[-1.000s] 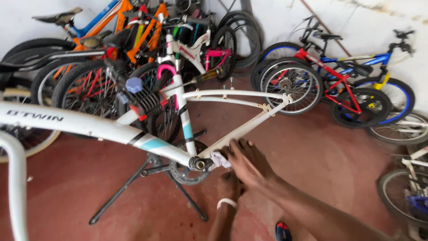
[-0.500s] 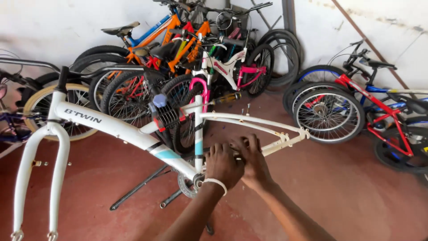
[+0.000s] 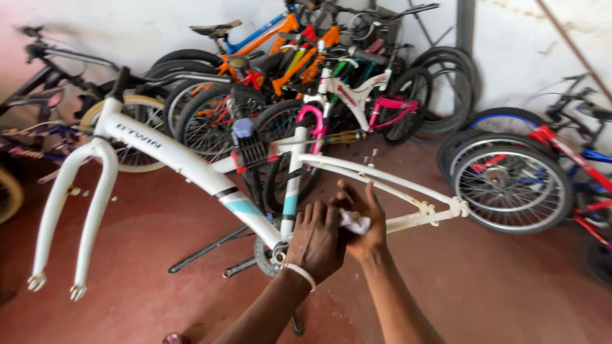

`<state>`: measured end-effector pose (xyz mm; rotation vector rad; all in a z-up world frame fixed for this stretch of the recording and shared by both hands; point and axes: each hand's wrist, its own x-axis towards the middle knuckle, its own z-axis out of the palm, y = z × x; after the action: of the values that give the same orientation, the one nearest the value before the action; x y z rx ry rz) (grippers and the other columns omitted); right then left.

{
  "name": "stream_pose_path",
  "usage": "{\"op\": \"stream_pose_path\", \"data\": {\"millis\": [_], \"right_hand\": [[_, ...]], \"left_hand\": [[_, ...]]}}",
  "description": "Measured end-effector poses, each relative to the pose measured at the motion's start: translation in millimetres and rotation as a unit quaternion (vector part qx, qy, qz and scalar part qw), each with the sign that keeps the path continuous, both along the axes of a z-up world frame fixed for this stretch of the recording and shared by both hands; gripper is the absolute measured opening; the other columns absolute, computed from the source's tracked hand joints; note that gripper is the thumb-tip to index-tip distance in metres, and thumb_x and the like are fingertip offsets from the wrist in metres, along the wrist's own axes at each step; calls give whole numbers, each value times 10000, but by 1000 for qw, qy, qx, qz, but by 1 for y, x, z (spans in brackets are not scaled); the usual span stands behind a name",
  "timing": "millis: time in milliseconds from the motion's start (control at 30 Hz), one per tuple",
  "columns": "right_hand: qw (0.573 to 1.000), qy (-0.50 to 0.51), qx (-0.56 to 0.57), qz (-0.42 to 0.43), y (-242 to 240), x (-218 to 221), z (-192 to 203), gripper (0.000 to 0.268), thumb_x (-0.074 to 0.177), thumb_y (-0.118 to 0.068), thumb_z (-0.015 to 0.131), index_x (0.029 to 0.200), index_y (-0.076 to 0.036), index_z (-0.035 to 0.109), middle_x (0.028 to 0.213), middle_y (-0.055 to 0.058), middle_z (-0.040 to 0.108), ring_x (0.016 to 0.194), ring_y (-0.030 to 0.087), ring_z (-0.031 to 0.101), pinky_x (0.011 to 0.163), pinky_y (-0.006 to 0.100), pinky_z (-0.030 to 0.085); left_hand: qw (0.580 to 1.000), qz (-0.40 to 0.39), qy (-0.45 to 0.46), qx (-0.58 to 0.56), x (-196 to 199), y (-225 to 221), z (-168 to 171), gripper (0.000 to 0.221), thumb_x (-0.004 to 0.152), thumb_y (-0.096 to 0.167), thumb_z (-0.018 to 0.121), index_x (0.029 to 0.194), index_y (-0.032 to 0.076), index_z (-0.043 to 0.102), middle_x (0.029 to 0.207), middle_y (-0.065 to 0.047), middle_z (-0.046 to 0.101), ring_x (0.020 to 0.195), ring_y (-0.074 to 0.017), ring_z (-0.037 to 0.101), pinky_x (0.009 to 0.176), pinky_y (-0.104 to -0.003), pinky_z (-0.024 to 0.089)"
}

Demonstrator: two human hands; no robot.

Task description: Repairing a bicycle frame by cleaning and adjusting the bottom bracket area using a wrench, hammer, and cloth

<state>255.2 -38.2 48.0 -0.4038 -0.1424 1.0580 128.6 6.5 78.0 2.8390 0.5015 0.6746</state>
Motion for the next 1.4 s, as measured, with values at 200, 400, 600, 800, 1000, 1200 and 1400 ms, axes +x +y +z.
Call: {"op": "stream_pose_path", "data": {"millis": [200,400,600,800,1000,1200,1400], "right_hand": [[996,-22,37,73,19,14,-2,621,883,-612,457,877,-14,626,631,28,386,734,227,520,705,366,472],[993,-35,65,97,23,30,-16,636,862,-638,450,708,-34,574,515,50,392,672,295,588,798,454,522],[992,-52,52,103,25,34,-36,619,836,-641,451,688,-62,611,442,63,420,646,344,635,773,485,542],[997,-19,-35,-70,16,14,-14,547,801,-579,577,639,-57,552,459,-27,248,411,143,340,541,345,485],[951,-163,-107,-241,24,10,-21,526,808,-581,571,654,-78,562,465,0,421,458,120,469,532,261,439],[807,-341,-276,-396,25,-4,-16,592,847,-649,429,583,-141,581,566,14,555,607,111,528,749,213,465],[820,-320,-293,-374,21,5,-23,606,795,-703,458,546,-166,589,512,3,528,550,83,513,697,185,477]], "left_hand": [[991,97,-59,68,12,-14,-15,468,597,96,673,1038,43,526,1037,-128,474,919,-307,471,724,-388,386],[955,138,-258,55,15,-36,-22,287,660,-11,554,940,27,601,900,-118,534,802,-300,466,679,-377,346],[931,93,-346,68,18,-36,-42,289,724,-46,505,982,-7,629,879,-141,570,805,-319,514,683,-360,386],[949,129,-276,76,22,-34,-45,394,555,85,637,946,53,603,791,-86,570,767,-280,554,682,-369,427],[894,247,-373,38,44,-48,-49,157,710,236,555,751,85,554,756,-80,526,825,-293,532,772,-398,371],[838,302,-454,11,60,-45,-63,171,627,204,640,661,131,489,671,-14,449,757,-234,495,839,-371,353],[840,258,-478,-6,52,-52,-62,170,608,178,627,656,119,475,649,-43,453,692,-259,510,757,-367,366]]}}
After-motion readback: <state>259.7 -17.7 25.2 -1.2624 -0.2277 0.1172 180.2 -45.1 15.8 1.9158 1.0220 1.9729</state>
